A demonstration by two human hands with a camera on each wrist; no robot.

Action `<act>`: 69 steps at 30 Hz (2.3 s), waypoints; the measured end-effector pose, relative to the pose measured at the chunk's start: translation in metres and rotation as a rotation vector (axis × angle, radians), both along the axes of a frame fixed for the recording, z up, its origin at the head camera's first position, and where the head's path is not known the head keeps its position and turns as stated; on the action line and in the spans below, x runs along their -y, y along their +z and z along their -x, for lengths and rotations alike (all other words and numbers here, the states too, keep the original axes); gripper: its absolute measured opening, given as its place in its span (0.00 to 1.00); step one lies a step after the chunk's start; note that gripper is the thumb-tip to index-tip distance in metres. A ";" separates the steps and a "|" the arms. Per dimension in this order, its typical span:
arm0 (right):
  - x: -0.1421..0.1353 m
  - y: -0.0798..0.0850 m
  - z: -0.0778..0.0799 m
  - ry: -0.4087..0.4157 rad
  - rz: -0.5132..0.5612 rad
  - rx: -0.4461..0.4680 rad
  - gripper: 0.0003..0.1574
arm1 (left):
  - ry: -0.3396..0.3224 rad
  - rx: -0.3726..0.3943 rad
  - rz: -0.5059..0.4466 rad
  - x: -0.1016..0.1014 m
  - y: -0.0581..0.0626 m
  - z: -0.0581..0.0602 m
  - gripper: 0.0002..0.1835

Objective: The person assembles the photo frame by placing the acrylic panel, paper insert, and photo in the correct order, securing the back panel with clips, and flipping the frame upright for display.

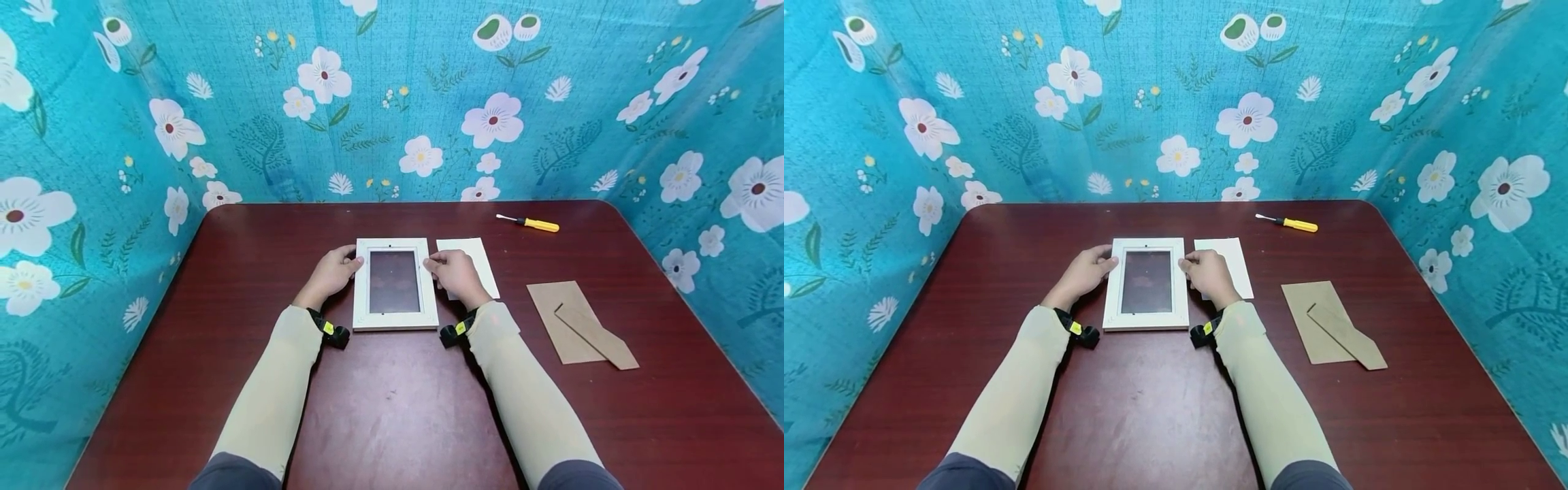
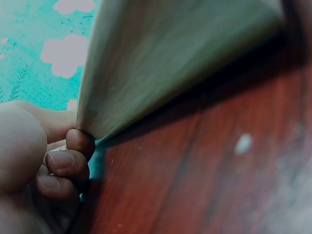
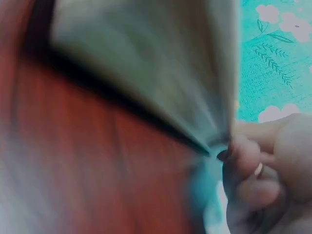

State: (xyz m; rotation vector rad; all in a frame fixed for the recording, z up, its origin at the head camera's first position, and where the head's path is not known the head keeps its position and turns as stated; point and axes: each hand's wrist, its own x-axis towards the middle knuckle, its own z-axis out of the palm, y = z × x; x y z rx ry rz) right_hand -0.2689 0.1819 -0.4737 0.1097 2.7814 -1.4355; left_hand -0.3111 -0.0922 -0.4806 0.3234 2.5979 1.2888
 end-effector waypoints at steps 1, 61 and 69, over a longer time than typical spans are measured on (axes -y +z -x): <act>-0.001 0.003 -0.001 -0.004 -0.009 -0.016 0.15 | 0.000 -0.001 0.000 0.000 0.000 0.000 0.29; -0.073 0.031 0.022 -0.103 -0.420 0.294 0.64 | 0.004 -0.029 -0.006 0.002 0.001 0.009 0.29; -0.075 0.027 0.023 -0.078 -0.415 0.321 0.63 | 0.001 -0.020 -0.007 0.002 -0.001 0.006 0.30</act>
